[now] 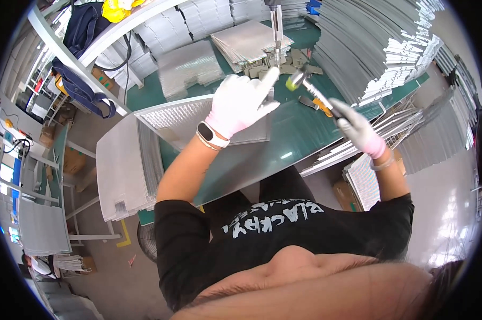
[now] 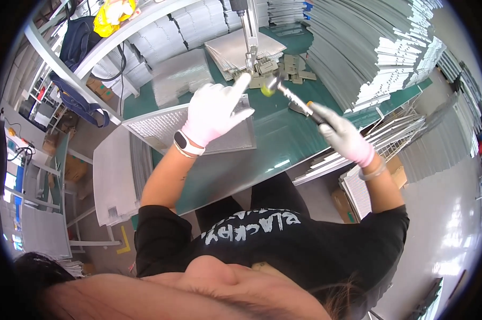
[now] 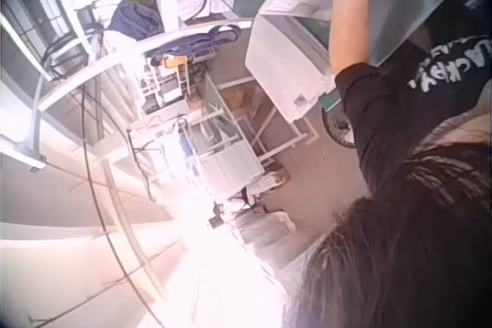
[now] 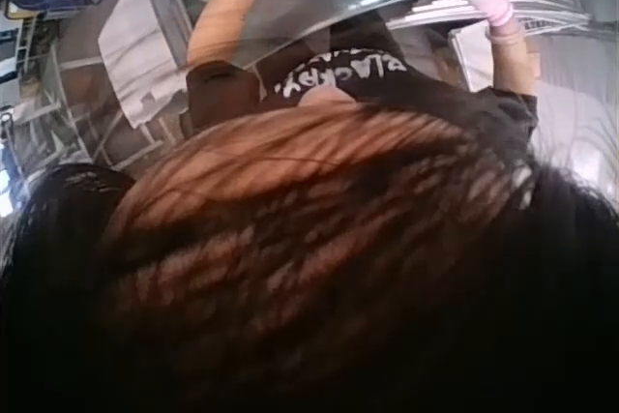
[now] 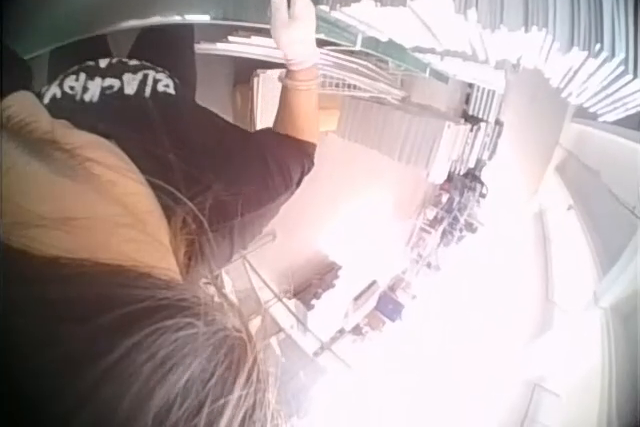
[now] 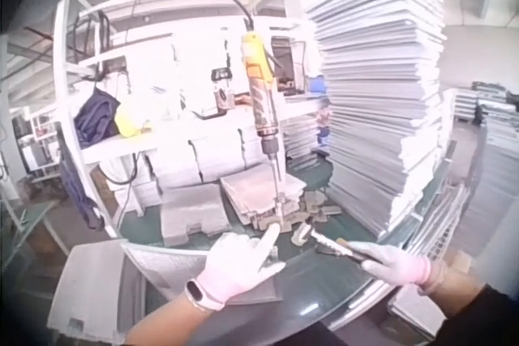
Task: Assembling mesh filter components into frames using manual assembly and a power drill.
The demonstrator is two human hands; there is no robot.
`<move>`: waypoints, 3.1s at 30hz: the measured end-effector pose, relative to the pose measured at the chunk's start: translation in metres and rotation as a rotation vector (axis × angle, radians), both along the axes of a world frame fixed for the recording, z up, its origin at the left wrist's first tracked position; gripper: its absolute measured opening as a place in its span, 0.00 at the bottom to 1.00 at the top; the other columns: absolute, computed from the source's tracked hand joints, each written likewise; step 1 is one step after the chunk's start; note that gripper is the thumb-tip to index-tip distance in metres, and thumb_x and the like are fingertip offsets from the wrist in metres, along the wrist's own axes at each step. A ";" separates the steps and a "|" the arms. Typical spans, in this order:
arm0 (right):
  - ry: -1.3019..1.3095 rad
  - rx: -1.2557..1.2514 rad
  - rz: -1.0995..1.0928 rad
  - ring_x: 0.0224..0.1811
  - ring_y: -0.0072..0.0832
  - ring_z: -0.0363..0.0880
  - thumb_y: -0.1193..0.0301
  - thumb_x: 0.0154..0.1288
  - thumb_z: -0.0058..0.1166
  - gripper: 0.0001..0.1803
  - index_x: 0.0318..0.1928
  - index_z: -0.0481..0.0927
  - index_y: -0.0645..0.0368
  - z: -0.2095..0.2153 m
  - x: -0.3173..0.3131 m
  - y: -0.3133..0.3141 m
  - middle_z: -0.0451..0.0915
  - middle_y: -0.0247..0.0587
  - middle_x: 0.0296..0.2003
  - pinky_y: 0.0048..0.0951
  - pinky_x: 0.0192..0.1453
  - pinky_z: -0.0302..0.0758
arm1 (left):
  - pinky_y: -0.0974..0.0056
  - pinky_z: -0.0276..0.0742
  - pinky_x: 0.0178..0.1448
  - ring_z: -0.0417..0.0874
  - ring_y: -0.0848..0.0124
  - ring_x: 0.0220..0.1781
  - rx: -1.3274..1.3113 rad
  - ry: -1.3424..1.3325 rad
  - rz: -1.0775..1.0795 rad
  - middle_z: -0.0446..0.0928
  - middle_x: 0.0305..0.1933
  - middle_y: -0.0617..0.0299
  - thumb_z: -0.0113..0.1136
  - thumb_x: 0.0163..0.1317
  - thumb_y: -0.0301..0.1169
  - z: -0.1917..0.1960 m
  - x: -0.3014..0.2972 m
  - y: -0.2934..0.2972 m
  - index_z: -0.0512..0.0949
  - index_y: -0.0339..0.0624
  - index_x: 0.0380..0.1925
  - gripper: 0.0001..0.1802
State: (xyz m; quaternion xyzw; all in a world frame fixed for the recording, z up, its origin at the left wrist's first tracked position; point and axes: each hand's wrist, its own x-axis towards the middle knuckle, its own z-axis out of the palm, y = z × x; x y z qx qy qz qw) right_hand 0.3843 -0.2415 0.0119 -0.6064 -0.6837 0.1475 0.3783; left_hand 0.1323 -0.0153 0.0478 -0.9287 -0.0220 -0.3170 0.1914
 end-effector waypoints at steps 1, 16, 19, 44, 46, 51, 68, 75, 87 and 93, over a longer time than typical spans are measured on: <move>0.119 -0.008 -0.011 0.33 0.23 0.72 0.67 0.74 0.45 0.28 0.71 0.60 0.62 0.023 -0.006 -0.007 0.76 0.37 0.38 0.25 0.40 0.72 | 0.61 0.70 0.34 0.74 0.66 0.24 -0.092 -0.098 0.059 0.72 0.22 0.65 0.67 0.52 0.46 -0.004 0.002 -0.004 0.73 0.45 0.59 0.35; -0.485 0.252 0.005 0.41 0.47 0.80 0.78 0.67 0.48 0.30 0.69 0.65 0.55 0.086 -0.042 0.007 0.80 0.51 0.43 0.40 0.48 0.78 | 0.57 0.67 0.36 0.74 0.65 0.26 -0.219 -0.380 0.267 0.74 0.22 0.65 0.71 0.44 0.49 -0.029 0.016 -0.007 0.72 0.38 0.59 0.42; -0.339 0.360 -0.091 0.53 0.49 0.79 0.78 0.66 0.49 0.30 0.69 0.65 0.56 0.068 -0.042 0.009 0.74 0.52 0.59 0.35 0.58 0.77 | 0.57 0.67 0.36 0.74 0.65 0.25 -0.196 -0.419 0.232 0.75 0.22 0.65 0.71 0.43 0.48 -0.031 0.015 -0.006 0.72 0.38 0.59 0.43; 0.270 0.601 -0.116 0.41 0.37 0.82 0.57 0.50 0.65 0.34 0.52 0.72 0.66 0.221 -0.056 0.216 0.81 0.50 0.38 0.33 0.50 0.78 | 0.58 0.61 0.29 0.69 0.65 0.21 -0.196 -0.547 0.045 0.66 0.15 0.67 0.71 0.41 0.40 -0.029 0.060 -0.015 0.69 0.52 0.13 0.17; 0.451 0.678 0.176 0.26 0.23 0.79 0.65 0.55 0.62 0.18 0.42 0.76 0.64 0.214 -0.052 0.214 0.80 0.37 0.26 0.25 0.30 0.77 | 0.58 0.62 0.32 0.71 0.65 0.23 -0.217 -0.514 0.081 0.69 0.17 0.67 0.71 0.41 0.37 -0.028 0.061 -0.013 0.72 0.52 0.15 0.14; 0.754 0.607 0.401 0.34 0.12 0.72 0.74 0.67 0.56 0.22 0.60 0.68 0.58 0.212 -0.065 0.178 0.74 0.25 0.37 0.16 0.36 0.71 | 0.57 0.64 0.35 0.73 0.65 0.26 -0.259 -0.530 0.075 0.71 0.19 0.67 0.71 0.39 0.35 -0.031 0.064 -0.013 0.72 0.50 0.16 0.13; 0.747 0.429 0.529 0.25 0.21 0.78 0.68 0.63 0.57 0.10 0.40 0.74 0.61 0.179 -0.064 0.199 0.77 0.36 0.26 0.18 0.24 0.72 | 0.59 0.66 0.29 0.74 0.65 0.20 -0.355 -0.595 -0.142 0.76 0.18 0.67 0.72 0.38 0.31 -0.033 0.064 -0.008 0.78 0.48 0.18 0.09; 0.922 0.203 1.059 0.23 0.18 0.68 0.68 0.64 0.54 0.18 0.51 0.69 0.62 0.147 -0.076 0.215 0.72 0.36 0.27 0.18 0.22 0.64 | 0.61 0.67 0.30 0.72 0.66 0.24 -0.473 -0.584 -0.208 0.74 0.21 0.68 0.69 0.45 0.30 -0.031 0.061 -0.013 0.80 0.46 0.24 0.07; 1.251 0.039 0.973 0.18 0.15 0.67 0.64 0.62 0.52 0.26 0.57 0.70 0.68 0.122 -0.090 0.232 0.73 0.33 0.24 0.15 0.18 0.67 | 0.57 0.70 0.34 0.74 0.61 0.29 -0.504 -0.384 -0.027 0.76 0.25 0.64 0.70 0.42 0.30 -0.026 0.048 -0.020 0.78 0.44 0.23 0.09; 1.157 0.212 0.126 0.40 0.30 0.85 0.66 0.65 0.55 0.15 0.45 0.82 0.65 0.114 -0.085 0.224 0.84 0.44 0.42 0.30 0.42 0.82 | 0.62 0.73 0.34 0.80 0.65 0.29 -0.313 -0.433 -0.145 0.79 0.29 0.60 0.70 0.48 0.29 -0.027 0.049 -0.021 0.80 0.41 0.28 0.08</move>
